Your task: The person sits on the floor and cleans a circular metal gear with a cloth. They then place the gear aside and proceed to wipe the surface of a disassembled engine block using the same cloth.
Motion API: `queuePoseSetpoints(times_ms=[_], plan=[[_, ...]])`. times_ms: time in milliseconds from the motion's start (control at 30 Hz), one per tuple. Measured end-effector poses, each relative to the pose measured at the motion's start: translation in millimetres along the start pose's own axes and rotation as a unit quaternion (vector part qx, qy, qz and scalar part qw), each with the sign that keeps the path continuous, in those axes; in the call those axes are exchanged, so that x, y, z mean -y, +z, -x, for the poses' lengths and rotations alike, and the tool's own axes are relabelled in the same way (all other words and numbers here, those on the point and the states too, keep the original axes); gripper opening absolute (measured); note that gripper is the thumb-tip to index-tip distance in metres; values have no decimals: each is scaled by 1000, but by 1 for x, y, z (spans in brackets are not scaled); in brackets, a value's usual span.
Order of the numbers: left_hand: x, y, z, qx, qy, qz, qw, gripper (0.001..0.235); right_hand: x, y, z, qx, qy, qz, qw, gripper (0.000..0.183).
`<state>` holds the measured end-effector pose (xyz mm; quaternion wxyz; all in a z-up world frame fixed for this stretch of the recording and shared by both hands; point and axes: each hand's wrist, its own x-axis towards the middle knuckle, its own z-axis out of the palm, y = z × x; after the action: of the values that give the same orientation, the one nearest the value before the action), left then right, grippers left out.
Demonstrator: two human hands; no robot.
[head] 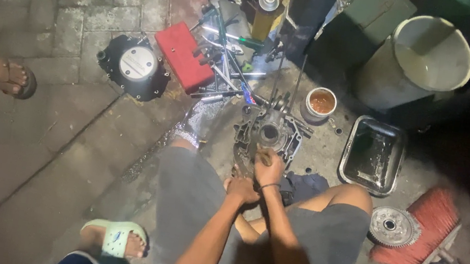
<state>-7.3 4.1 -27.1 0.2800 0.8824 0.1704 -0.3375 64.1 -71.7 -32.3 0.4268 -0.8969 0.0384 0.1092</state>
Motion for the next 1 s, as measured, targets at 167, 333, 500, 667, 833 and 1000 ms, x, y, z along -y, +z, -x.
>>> queuePoseSetpoints(times_ms=[167,333,500,667,833,1000], plan=[[18,43,-50,-38,-2,61,997,14,-18,8,-19,11,-5,80,997,12],[24,54,-70,-36,1,63,997,9,60,-27,-17,-20,-68,54,996,19],[25,49,-65,-34,3,65,997,10,65,-24,-45,-89,-107,20,990,17],[12,29,-42,-19,-6,75,997,8,42,-9,-24,-42,-96,0,994,15],[27,54,-71,-34,6,57,998,12,30,-9,0,-44,-101,-16,994,10],[23,48,-62,-30,-5,51,998,9,3,-7,-13,-34,-113,-3,993,16]])
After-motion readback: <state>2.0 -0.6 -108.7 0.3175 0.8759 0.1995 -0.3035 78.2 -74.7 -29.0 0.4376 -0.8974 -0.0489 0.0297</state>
